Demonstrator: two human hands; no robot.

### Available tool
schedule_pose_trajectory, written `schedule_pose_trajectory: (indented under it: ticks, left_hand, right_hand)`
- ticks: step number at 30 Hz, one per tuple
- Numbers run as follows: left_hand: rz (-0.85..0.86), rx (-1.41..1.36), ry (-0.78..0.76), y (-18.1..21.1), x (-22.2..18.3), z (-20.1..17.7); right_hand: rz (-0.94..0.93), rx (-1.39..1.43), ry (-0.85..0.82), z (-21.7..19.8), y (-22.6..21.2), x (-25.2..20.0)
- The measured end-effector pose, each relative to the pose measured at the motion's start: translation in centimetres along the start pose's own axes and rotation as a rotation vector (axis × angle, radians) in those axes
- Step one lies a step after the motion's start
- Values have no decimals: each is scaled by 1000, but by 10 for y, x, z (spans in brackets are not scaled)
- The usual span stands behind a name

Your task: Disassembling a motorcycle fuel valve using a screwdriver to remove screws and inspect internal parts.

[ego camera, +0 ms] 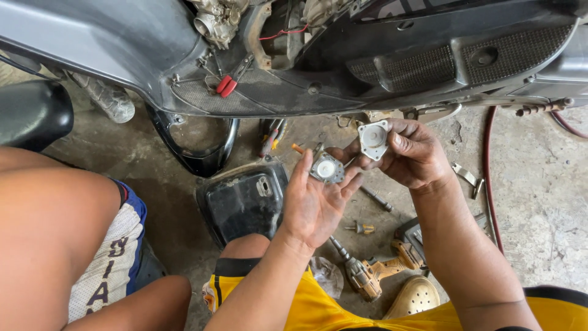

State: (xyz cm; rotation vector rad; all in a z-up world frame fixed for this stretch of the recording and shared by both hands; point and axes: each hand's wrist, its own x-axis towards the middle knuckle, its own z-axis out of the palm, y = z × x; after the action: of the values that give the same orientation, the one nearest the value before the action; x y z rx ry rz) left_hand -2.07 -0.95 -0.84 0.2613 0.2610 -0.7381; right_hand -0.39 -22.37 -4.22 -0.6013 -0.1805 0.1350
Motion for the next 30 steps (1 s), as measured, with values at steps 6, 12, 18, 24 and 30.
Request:
schedule_pose_trajectory:
  ticks: [6, 12, 18, 24, 30]
  left_hand:
    - [-3, -14, 3, 0, -2, 6]
    - [-16, -23, 7, -1, 0, 5]
    - [-19, -23, -20, 0, -1, 5]
    - [-18, -14, 1, -2, 3, -6]
    - [-12, -30, -10, -2, 6, -8]
  right_hand:
    - [3, -24, 3, 3, -3, -2]
    - [-11, -137, 69, 3, -9, -6]
    - [-28, -154, 97, 13, -6, -3]
    - [-22, -147, 131, 29, -5, -1]
    - [-36, -145, 170, 31, -3, 0]
